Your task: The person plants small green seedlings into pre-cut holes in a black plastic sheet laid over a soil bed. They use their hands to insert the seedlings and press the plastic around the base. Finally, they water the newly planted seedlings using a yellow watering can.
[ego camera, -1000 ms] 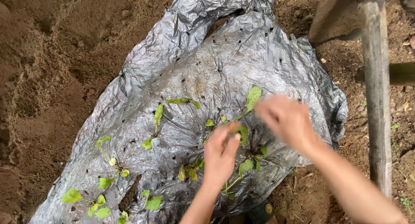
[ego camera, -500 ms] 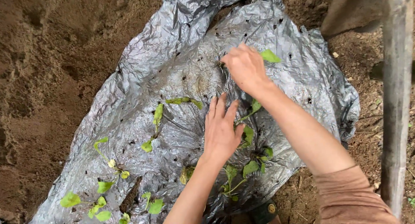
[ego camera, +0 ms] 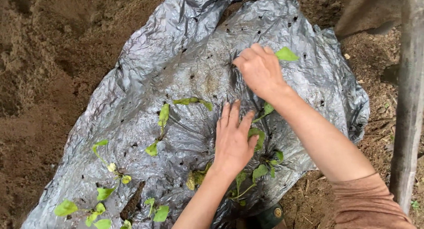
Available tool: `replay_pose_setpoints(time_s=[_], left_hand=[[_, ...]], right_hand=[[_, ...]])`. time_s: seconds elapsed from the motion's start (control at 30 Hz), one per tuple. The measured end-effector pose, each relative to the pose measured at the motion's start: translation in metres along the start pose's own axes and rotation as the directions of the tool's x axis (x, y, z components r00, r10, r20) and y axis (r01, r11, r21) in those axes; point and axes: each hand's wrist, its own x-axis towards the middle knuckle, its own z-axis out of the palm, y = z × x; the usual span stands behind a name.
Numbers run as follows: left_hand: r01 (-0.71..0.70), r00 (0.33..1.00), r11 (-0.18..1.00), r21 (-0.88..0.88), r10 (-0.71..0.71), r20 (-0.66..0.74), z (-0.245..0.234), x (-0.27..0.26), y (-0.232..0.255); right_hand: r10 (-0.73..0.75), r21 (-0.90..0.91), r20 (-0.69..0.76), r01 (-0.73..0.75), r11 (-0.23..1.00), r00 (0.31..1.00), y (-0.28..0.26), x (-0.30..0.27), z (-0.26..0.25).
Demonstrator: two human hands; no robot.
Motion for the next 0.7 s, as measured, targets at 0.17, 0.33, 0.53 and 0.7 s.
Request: replay_pose_setpoints(time_s=[0.17, 0.33, 0.53, 0.7], left_hand=[[-0.031, 0.999, 0.999, -0.019, 0.03, -0.04, 0.001, -0.009, -0.006], [-0.016, 1.0, 1.0, -0.015, 0.016, -0.027, -0.002, -0.009, -0.005], [0.015, 1.0, 1.0, -0.012, -0.015, 0.011, -0.013, -0.009, -0.001], [0.013, 0.999, 1.0, -0.001, -0.013, 0.029, -0.004, -0.01, -0.003]], right_hand=[[0.028, 0.021, 0.061, -0.029, 0.999, 0.998, -0.002, 0.004, -0.01], [0.034, -0.04, 0.058, -0.032, 0.999, 0.998, -0.004, 0.001, 0.004], [0.042, -0.131, 0.347, 0.004, 0.991, 0.937, -0.015, 0.02, -0.023], [-0.029, -0.094, 0.228, 0.052, 0.994, 0.973, -0.013, 0.02, 0.0]])
